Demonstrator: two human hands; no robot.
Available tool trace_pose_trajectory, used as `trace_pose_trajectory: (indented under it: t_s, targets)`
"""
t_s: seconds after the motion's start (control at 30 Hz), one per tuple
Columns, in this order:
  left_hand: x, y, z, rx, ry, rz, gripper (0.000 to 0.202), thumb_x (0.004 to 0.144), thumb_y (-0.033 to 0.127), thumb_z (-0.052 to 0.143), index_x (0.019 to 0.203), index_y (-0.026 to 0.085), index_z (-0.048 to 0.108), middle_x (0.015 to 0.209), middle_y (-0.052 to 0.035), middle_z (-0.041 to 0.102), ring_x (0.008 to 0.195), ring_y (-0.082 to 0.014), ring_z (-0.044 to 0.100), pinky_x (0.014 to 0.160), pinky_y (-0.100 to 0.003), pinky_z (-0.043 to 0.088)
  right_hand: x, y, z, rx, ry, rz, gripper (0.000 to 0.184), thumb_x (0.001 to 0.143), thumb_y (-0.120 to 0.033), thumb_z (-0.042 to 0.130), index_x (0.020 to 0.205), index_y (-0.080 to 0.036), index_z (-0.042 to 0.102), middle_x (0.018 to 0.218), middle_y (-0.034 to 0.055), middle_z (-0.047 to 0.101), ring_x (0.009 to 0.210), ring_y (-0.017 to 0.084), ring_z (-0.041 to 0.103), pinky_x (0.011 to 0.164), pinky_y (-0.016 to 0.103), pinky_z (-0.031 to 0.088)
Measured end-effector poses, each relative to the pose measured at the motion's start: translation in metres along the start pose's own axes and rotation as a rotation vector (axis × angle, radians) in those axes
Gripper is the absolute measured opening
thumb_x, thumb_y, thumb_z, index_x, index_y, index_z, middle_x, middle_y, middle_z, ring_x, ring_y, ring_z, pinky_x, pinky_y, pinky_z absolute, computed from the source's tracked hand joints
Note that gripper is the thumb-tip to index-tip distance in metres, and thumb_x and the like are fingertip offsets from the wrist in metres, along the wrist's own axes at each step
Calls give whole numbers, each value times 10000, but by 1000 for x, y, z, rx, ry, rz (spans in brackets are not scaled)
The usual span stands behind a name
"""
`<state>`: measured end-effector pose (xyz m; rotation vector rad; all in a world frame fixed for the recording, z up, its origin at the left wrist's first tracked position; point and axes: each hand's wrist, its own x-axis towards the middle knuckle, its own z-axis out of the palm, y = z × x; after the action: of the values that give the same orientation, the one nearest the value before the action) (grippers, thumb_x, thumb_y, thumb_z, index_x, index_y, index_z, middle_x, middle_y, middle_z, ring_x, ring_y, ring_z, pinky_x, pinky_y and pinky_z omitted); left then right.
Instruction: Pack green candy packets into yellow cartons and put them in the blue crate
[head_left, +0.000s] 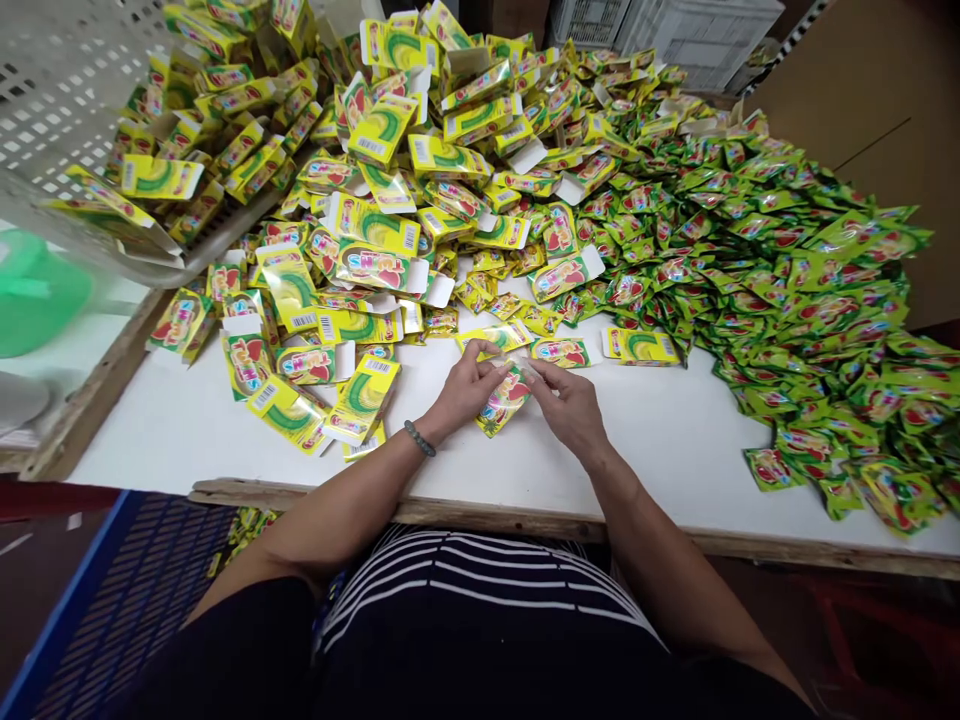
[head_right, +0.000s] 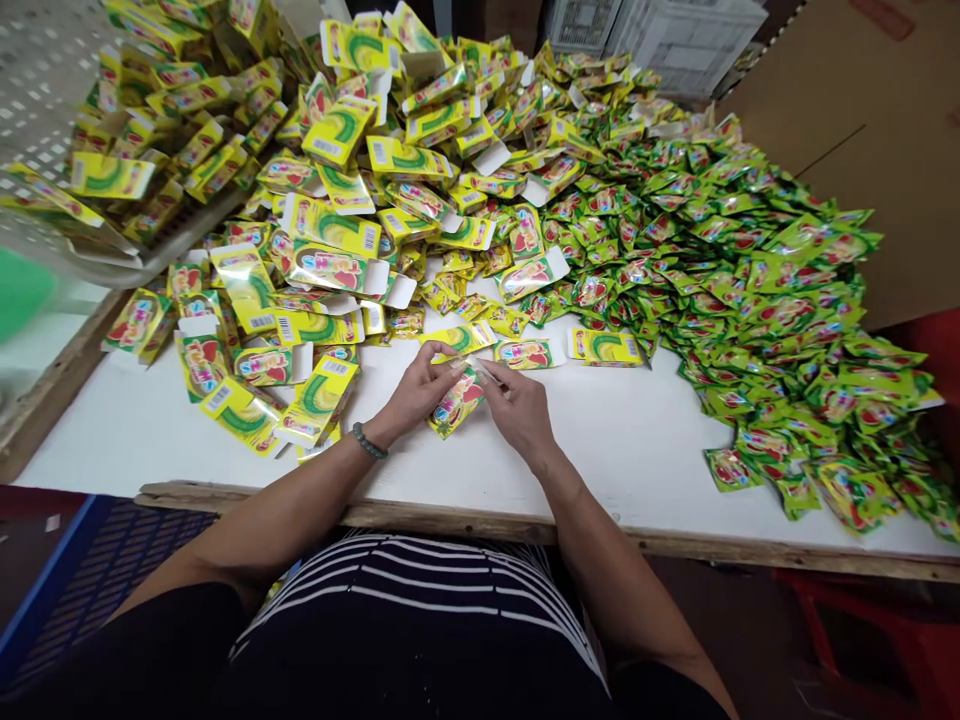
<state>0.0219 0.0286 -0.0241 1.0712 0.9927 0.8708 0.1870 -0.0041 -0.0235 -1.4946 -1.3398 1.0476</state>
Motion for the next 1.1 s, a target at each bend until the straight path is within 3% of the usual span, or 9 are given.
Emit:
trace_pose_trajectory:
  t_s: [0.17,0.43,0.67,0.83,1.0,1.1]
  targets:
    - [1,2,-1,-41,0,-13,418,701,384,763,953,184,497,539,85,544,437,-60,455,458,-176,308,-4,-1,0,138,-29,15,312,781,-497,682,939,-242,768,976,33,765,932,227,679,851,383,525]
    - [-1,7,-1,24,-51,27,464,679,434,781,980,138,588,613,34,617,497,-66,489,492,-188,341,4,4,-4,280,45,216,324,631,-491,773,825,-232,765,751,11,737,665,151,613,623,296,485]
    - [-2,10,-2,48,-46,56,496,696,453,765,1029,134,582,670,8,654,534,-80,524,508,-193,372,4,3,-18,248,-101,215,237,645,-452,750,762,-248,780,730,10,729,635,142,550,577,289,421]
    - [-4,8,1,129,-24,129,410,752,423,713,1024,134,608,697,-5,661,598,-98,554,562,-205,409,-7,-4,-11,68,-16,104,243,776,-451,649,781,-246,779,704,1,706,695,178,597,656,327,477]
    - [-6,6,1,253,35,173,343,792,395,670,1033,157,616,672,9,653,585,-99,529,561,-206,382,-20,-8,2,-164,63,-156,276,868,-401,556,931,-254,780,901,54,747,907,236,654,863,397,498]
    - [-5,6,1,231,-5,144,388,784,416,680,1059,157,588,622,31,618,520,-84,465,531,-205,345,-20,-2,4,-157,94,-166,278,871,-407,578,1009,-258,767,988,64,750,929,233,658,837,385,521]
